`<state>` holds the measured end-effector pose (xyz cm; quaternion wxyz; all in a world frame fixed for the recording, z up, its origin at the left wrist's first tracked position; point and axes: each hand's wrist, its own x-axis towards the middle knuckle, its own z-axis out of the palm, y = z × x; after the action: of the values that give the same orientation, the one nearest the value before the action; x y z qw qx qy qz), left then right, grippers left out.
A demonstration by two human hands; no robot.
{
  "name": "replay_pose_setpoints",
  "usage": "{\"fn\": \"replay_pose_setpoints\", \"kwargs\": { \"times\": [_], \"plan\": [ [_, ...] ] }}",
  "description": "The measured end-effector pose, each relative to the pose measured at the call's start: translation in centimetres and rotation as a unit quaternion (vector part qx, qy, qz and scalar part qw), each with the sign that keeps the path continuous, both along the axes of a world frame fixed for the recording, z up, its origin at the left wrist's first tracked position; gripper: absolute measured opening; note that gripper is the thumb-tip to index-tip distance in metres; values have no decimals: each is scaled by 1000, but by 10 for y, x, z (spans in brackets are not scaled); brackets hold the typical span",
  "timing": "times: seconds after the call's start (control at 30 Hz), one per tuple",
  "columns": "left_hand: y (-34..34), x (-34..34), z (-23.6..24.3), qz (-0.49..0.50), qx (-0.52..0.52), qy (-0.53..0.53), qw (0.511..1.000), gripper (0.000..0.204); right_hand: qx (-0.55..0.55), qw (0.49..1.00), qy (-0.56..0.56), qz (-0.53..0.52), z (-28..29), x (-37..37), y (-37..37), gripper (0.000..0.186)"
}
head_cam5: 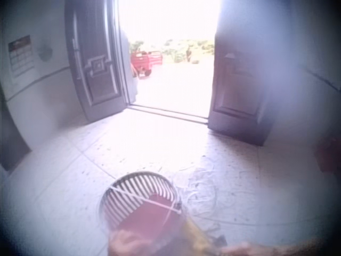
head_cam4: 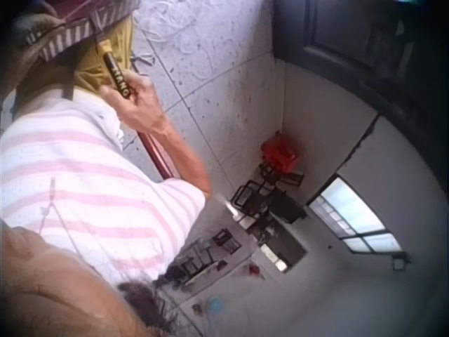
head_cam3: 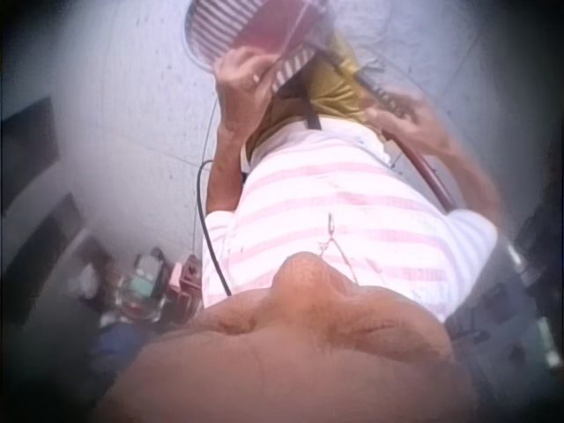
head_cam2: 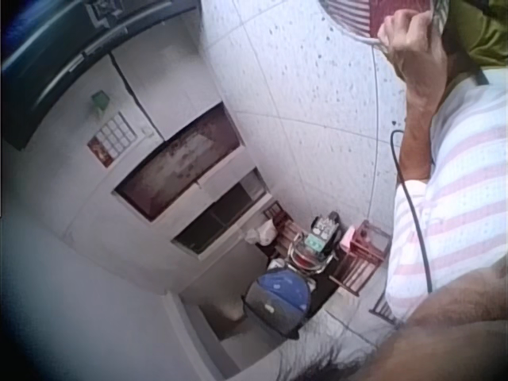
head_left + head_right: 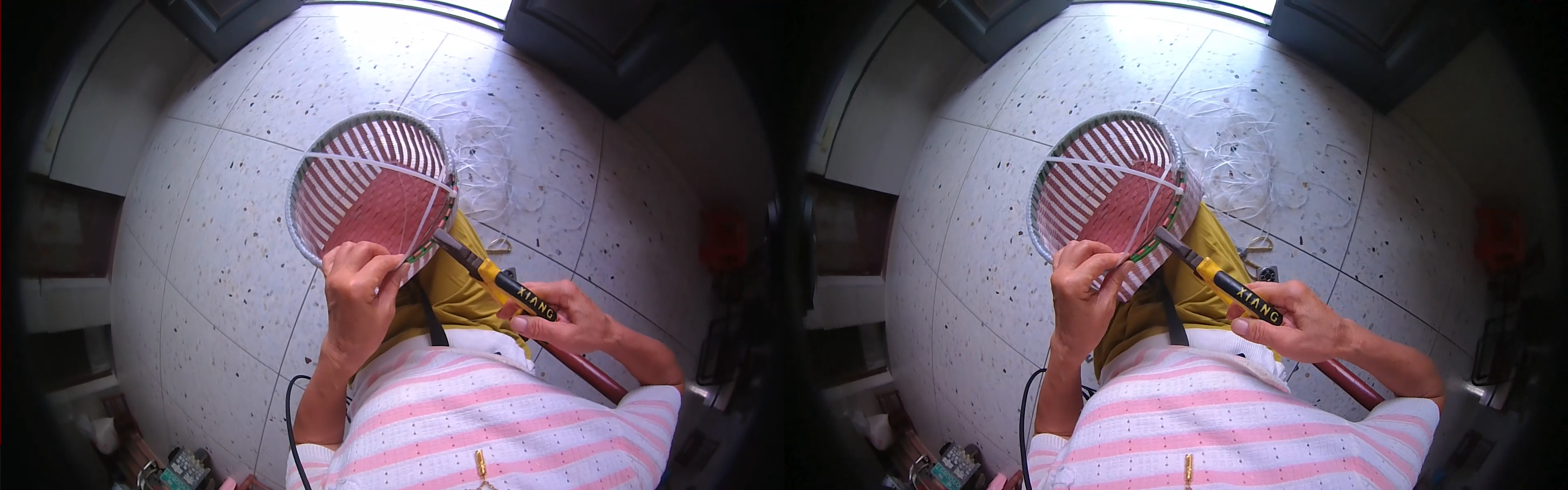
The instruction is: The person weaves plastic strips into a small basket to repair its rim and base, then uses pliers to tighten and cut the ends of the strips.
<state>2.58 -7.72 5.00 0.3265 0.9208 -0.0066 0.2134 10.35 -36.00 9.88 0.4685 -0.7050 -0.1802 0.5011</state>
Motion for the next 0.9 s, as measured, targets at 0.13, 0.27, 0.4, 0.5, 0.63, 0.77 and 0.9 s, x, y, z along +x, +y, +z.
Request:
{"fn": "replay_pose_setpoints", "kwargs": {
  "times": [0.13, 0.27, 0.4, 0.5, 0.63, 0.77, 0.9],
  "plan": [
    [-2, 0, -1, 2, -18, 10, 1000, 10, 63, 997, -43, -14, -5, -4, 1, 34],
    [-8, 1, -5, 26, -30, 11, 999, 11, 48, 998, -27, -28, -6, -5, 0, 38],
    [-11, 3, -6, 40, -31, 0, 999, 13, 54, 998, -29, -14, -3, -3, 3, 42],
    [-17, 4, -1, 44, -78, 22, 996, 11, 41, 999, -26, -9, -2, -1, 4, 43],
    [-19, 7, -1, 44, -86, 15, 995, 9, 9, 1000, -6, -2, 6, 3, 9, 44],
    [-19, 6, 1, 38, -97, 35, 994, 10, -11, 1000, 5, -8, 9, 4, 14, 44],
    [-20, 7, 4, 36, -98, 44, 994, 10, -21, 1000, 21, -9, 6, 6, 21, 44]
  ]
}}
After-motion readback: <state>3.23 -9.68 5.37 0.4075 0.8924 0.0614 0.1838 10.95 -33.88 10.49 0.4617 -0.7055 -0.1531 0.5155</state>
